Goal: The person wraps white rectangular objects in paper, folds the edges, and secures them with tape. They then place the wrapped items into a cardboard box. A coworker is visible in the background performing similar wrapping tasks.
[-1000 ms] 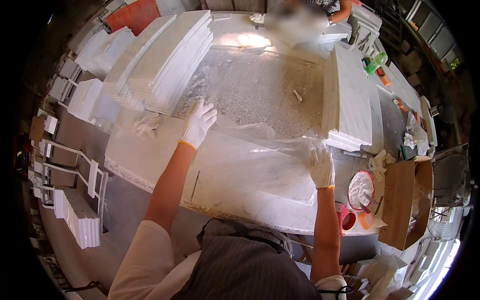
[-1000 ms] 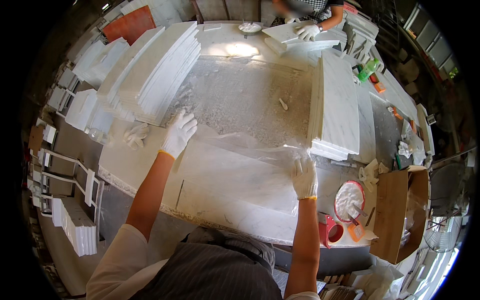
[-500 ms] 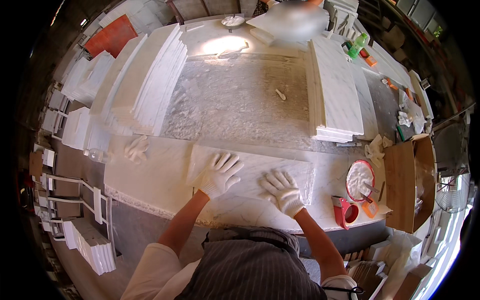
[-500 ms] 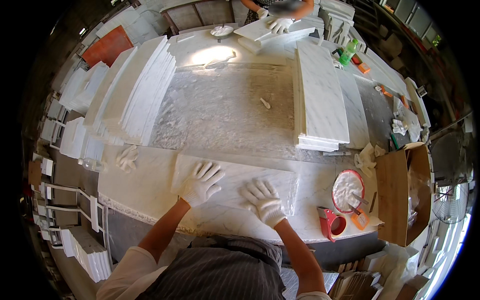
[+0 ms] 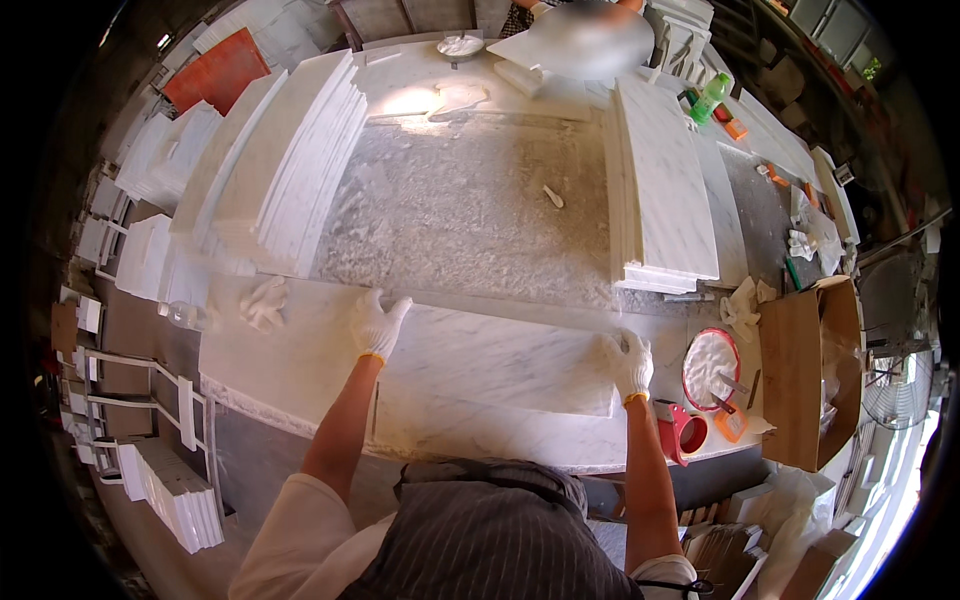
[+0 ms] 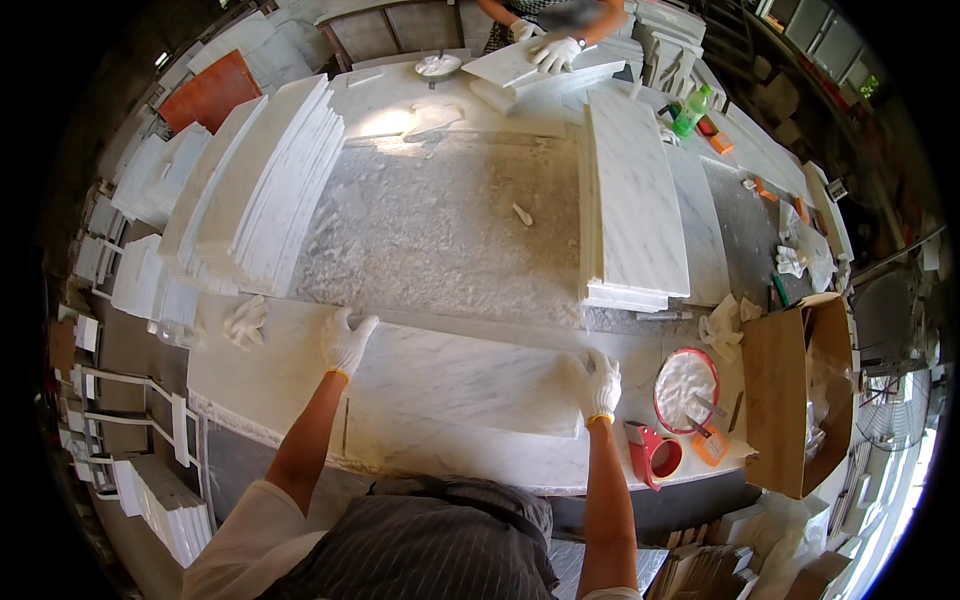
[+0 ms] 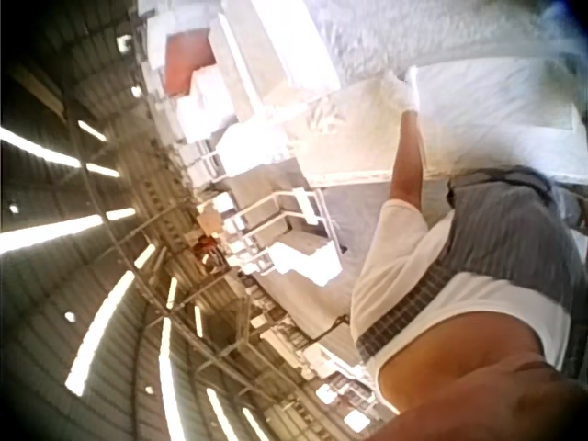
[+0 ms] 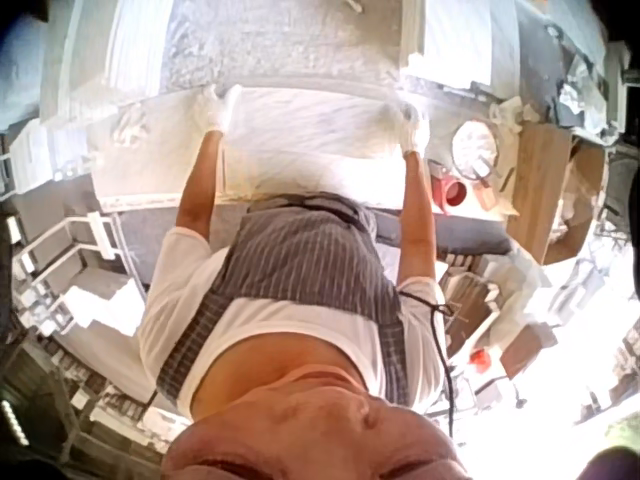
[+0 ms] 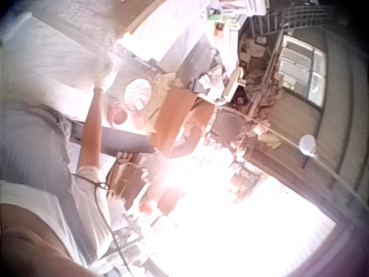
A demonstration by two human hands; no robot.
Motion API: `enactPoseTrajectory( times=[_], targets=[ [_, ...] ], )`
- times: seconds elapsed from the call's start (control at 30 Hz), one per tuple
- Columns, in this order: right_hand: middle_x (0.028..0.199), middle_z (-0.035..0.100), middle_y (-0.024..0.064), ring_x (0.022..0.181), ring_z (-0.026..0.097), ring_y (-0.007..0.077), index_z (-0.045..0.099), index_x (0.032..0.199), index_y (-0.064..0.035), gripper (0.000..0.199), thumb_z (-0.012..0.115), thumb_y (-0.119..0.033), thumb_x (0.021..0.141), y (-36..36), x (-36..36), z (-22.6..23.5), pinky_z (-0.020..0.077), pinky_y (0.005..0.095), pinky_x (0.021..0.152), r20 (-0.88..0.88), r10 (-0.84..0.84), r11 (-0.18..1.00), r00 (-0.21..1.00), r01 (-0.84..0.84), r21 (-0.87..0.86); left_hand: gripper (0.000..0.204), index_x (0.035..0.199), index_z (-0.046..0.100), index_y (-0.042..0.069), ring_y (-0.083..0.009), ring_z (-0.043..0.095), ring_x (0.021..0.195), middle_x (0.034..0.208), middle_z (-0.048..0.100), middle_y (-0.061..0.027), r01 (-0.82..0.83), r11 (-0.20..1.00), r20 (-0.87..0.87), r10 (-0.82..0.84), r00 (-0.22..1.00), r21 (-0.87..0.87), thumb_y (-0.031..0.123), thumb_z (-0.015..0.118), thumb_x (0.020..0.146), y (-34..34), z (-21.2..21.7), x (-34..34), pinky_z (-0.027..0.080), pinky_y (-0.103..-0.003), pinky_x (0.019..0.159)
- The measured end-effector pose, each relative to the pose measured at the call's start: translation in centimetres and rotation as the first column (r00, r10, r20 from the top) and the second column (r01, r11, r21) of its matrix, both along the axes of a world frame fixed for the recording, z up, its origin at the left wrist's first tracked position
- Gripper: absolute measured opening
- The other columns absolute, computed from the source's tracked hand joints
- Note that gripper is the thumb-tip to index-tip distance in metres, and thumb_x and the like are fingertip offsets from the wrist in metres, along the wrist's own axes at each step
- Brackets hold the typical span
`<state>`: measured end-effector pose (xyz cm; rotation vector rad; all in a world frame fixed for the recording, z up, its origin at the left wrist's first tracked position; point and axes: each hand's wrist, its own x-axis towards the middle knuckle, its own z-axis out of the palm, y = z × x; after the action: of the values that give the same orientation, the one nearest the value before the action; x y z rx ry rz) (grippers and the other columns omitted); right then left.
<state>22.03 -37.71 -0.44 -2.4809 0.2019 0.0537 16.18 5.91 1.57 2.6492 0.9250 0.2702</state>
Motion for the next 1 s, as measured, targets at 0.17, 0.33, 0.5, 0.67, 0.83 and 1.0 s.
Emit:
enactPoseTrajectory(
  times=[0.17, 0.33, 0.5, 0.67, 0.83, 1.0],
  targets=[
    [0.092, 0.067, 0.0150, 0.086, 0.064, 0.0301, 0.073, 0.095, -0.0045, 0.034, 0.068, -0.037, 0.086, 0.2, 2.3, -1.8, 0.0496, 0.0374, 0.081, -0.039, 0.049, 0.976, 0.998, -0.040, 0.214, 0.038, 0.098, 0.069, 0.000, -0.0249, 0.064, 0.089, 0.094, 0.069, -0.0136, 0.149, 0.942, 0.202, -0.090, 0.975, -0.300, 0.035, 0.073, 0.082, 4.4, -2.3, 0.3, 0.049, -0.036, 0.081],
    [0.082, 0.065, 0.0113, 0.077, 0.062, 0.0193, 0.071, 0.095, 0.0009, 0.034, 0.068, -0.032, 0.088, -1.0, 3.0, -3.6, 0.0494, 0.0347, 0.071, -0.012, 0.111, 0.988, 0.994, -0.109, 0.109, 0.027, 0.087, 0.067, 0.000, -0.0167, 0.059, 0.073, 0.077, 0.065, -0.0078, 0.128, 0.854, 0.197, -0.030, 0.980, -0.504, 0.026, 0.073, 0.084, 4.6, -1.2, 1.1, 0.048, -0.034, 0.070],
    [0.086, 0.065, 0.0155, 0.079, 0.062, 0.0262, 0.071, 0.093, -0.0005, 0.032, 0.067, -0.032, 0.087, -1.0, 2.8, -2.8, 0.0485, 0.0374, 0.075, -0.035, 0.100, 0.977, 0.994, -0.091, 0.194, 0.024, 0.082, 0.066, 0.000, -0.0159, 0.059, 0.070, 0.074, 0.065, -0.0067, 0.128, 0.878, 0.156, -0.061, 0.986, -0.461, 0.022, 0.073, 0.082, 4.4, -0.4, 1.1, 0.048, -0.034, 0.068],
    [0.085, 0.065, 0.0155, 0.078, 0.062, 0.0269, 0.070, 0.089, 0.0007, 0.030, 0.067, -0.029, 0.088, -0.4, 2.6, -1.4, 0.0486, 0.0381, 0.076, -0.033, 0.102, 0.975, 0.994, -0.093, 0.203, 0.025, 0.084, 0.067, 0.000, -0.0125, 0.058, 0.072, 0.074, 0.064, -0.0051, 0.137, 0.853, 0.185, -0.049, 0.982, -0.504, 0.025, 0.072, 0.084, 5.3, -1.7, 0.7, 0.047, -0.031, 0.068],
    [0.090, 0.068, 0.0153, 0.079, 0.063, 0.0233, 0.070, 0.086, 0.0022, 0.031, 0.067, -0.029, 0.088, -0.1, 2.5, -1.5, 0.0489, 0.0373, 0.075, 0.010, 0.047, 0.961, 0.999, -0.048, 0.274, 0.024, 0.086, 0.067, 0.001, -0.0112, 0.057, 0.073, 0.074, 0.064, -0.0045, 0.174, 0.833, 0.158, -0.105, 0.982, -0.525, 0.024, 0.070, 0.086, 6.7, -1.9, 1.3, 0.046, -0.031, 0.068],
    [0.080, 0.066, 0.0179, 0.074, 0.062, 0.0230, 0.069, 0.086, 0.0009, 0.033, 0.064, -0.031, 0.089, -0.8, 3.2, -2.6, 0.0479, 0.0392, 0.070, -0.117, -0.013, 0.967, 0.993, 0.042, 0.252, 0.024, 0.089, 0.066, 0.001, -0.0153, 0.059, 0.072, 0.074, 0.064, -0.0074, 0.123, 0.864, 0.080, -0.096, 0.992, -0.489, 0.024, 0.068, 0.087, 6.7, -1.5, 2.6, 0.047, -0.033, 0.068]
  ],
)
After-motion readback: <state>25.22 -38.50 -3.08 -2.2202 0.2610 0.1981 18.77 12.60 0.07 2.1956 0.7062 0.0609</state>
